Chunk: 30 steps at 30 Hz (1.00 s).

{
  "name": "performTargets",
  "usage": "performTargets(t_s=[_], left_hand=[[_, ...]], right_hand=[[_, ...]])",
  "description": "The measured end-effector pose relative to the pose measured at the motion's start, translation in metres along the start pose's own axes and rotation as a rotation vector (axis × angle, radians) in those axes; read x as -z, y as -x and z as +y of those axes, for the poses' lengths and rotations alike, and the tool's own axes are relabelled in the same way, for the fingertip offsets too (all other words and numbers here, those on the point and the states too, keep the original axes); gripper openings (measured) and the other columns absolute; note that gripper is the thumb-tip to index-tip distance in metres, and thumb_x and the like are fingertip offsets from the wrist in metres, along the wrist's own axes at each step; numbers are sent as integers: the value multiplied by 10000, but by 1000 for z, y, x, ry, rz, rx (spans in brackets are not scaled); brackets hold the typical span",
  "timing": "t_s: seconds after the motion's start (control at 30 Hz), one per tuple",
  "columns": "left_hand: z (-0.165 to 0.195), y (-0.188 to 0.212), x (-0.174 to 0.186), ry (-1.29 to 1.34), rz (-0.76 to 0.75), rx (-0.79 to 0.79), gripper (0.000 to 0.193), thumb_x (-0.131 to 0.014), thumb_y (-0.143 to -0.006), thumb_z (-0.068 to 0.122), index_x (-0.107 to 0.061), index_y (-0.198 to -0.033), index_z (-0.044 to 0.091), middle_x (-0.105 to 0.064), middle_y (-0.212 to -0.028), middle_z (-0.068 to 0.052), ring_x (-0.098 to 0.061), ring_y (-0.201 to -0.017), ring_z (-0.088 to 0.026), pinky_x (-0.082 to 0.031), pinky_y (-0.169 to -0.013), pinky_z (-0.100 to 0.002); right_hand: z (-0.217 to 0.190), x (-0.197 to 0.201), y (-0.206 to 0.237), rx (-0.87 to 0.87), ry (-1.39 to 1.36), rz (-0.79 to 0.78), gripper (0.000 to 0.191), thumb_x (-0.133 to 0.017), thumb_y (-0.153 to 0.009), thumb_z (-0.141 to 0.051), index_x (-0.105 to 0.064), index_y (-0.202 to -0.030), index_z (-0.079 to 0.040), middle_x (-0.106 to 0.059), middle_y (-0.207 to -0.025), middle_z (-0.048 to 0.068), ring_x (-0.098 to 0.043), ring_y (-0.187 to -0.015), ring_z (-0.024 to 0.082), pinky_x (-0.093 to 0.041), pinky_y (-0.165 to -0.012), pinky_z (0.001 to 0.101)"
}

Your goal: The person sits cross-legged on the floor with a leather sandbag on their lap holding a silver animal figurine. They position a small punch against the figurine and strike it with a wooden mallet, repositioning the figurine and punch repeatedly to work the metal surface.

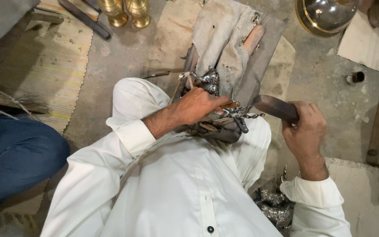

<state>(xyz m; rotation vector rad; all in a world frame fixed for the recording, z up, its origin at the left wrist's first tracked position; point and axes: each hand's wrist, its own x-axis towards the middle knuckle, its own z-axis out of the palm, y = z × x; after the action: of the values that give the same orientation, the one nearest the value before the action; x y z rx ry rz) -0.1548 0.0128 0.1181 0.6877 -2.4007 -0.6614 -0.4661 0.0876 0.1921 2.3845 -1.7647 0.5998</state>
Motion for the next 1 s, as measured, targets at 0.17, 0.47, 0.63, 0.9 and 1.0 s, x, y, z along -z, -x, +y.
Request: performTargets(t_s=[0.17, 0.47, 0.63, 0.9, 1.0], left_hand=[[-1, -1, 0, -1, -15, -8, 386, -723, -885, 115, -564, -1236, 108, -734, -775, -120, -717, -710, -370, -535, -613, -510], [-1, -5, -1, -36, -29, -4, 391, -739, -892, 183, -604, -1257, 152, -726, -742, -109, -714, -669, -362, -540, -595, -505], [-5, -7, -1, -68, -51, 0, 376, -756, -912, 205, -613, -1254, 144, -699, -698, -135, -706, -651, -366, -540, -591, -501], [-8, -5, 0, 4, -27, -8, 337, -755, -918, 210, -624, -1220, 140, -713, -738, -124, -722, -675, -350, -555, -609, -482], [-8, -5, 0, 1, -68, 17, 372, -753, -900, 190, -619, -1241, 123, -713, -721, -126, -718, -669, -360, -543, -600, -495]], right_hand=[[3, -5, 3, -29, -110, 39, 332, -761, -821, 22, -689, -1135, -57, -668, -992, 142, -638, -941, 369, -489, -830, 445], [2, -8, 11, -112, -134, 70, 330, -788, -847, 9, -658, -1147, -40, -666, -983, 162, -646, -905, 364, -496, -795, 443], [2, -10, 12, -231, -271, 101, 296, -779, -885, -16, -631, -1142, -27, -654, -997, 158, -655, -888, 353, -503, -776, 428], [2, -19, 21, -363, -476, 131, 255, -779, -929, -42, -625, -1132, -47, -671, -953, 136, -629, -877, 372, -493, -778, 439], [4, -21, 23, -228, -257, 141, 274, -780, -888, -15, -641, -1124, -12, -662, -973, 157, -632, -914, 385, -496, -806, 448]])
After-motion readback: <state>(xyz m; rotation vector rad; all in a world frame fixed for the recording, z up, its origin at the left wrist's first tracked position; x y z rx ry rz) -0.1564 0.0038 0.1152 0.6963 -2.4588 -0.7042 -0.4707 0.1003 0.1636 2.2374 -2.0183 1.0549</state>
